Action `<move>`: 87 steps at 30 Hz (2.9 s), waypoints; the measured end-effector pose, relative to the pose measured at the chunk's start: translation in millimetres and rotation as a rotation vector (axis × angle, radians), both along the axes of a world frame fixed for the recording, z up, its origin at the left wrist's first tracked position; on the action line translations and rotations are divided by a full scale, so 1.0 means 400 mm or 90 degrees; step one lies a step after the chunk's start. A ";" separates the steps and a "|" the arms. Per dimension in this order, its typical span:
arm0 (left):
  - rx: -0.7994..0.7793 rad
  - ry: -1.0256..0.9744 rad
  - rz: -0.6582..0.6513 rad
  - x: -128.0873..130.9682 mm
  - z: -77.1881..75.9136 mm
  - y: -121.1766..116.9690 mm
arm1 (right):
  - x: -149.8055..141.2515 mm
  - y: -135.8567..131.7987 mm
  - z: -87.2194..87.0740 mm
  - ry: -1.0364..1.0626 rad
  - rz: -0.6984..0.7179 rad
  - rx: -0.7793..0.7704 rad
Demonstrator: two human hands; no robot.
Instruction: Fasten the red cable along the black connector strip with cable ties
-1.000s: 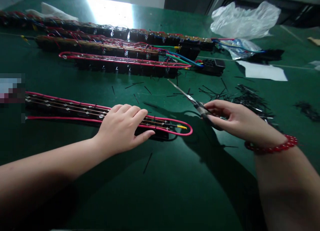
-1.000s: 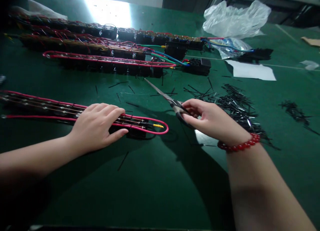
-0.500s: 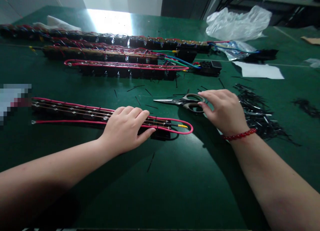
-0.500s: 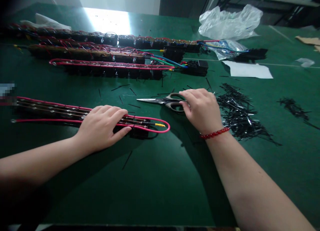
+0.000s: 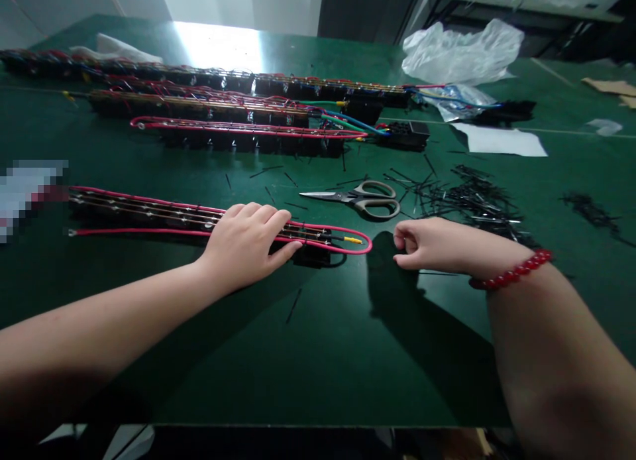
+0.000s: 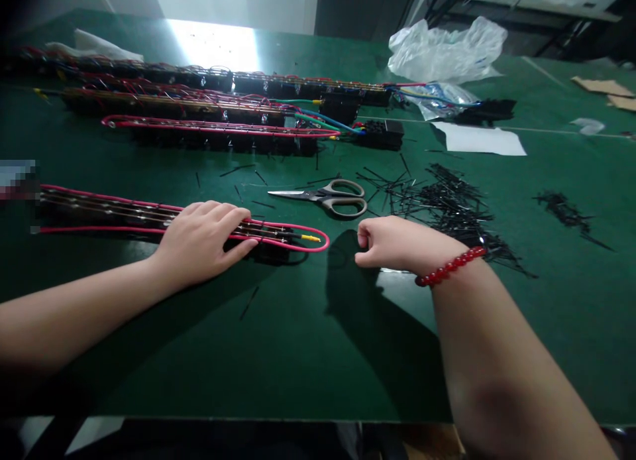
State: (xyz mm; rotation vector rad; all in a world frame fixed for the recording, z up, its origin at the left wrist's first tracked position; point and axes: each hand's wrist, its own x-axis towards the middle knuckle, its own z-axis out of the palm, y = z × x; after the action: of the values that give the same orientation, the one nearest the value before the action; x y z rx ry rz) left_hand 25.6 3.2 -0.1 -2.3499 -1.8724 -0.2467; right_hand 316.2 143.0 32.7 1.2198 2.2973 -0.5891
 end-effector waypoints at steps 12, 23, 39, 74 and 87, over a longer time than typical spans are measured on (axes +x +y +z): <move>0.001 0.008 -0.008 -0.005 -0.003 0.002 | -0.035 -0.017 0.007 0.139 0.112 0.027; -0.014 -0.015 -0.040 -0.010 -0.001 0.004 | 0.003 0.030 -0.027 0.344 0.101 0.169; 0.026 -0.057 -0.051 0.002 -0.013 -0.001 | 0.000 0.061 -0.079 0.308 0.074 0.245; 0.098 -0.370 -0.070 0.009 -0.005 -0.001 | -0.284 -0.060 -0.027 0.775 0.054 -0.315; 0.083 -0.381 -0.074 0.005 -0.004 0.003 | -0.292 -0.032 -0.045 0.841 -0.158 -0.440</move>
State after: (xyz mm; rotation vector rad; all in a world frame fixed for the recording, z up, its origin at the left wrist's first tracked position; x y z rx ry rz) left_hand 27.6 4.2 -1.6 -2.4722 -1.8478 -1.1567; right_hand 199.2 130.1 14.8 0.7893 2.3172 -2.6071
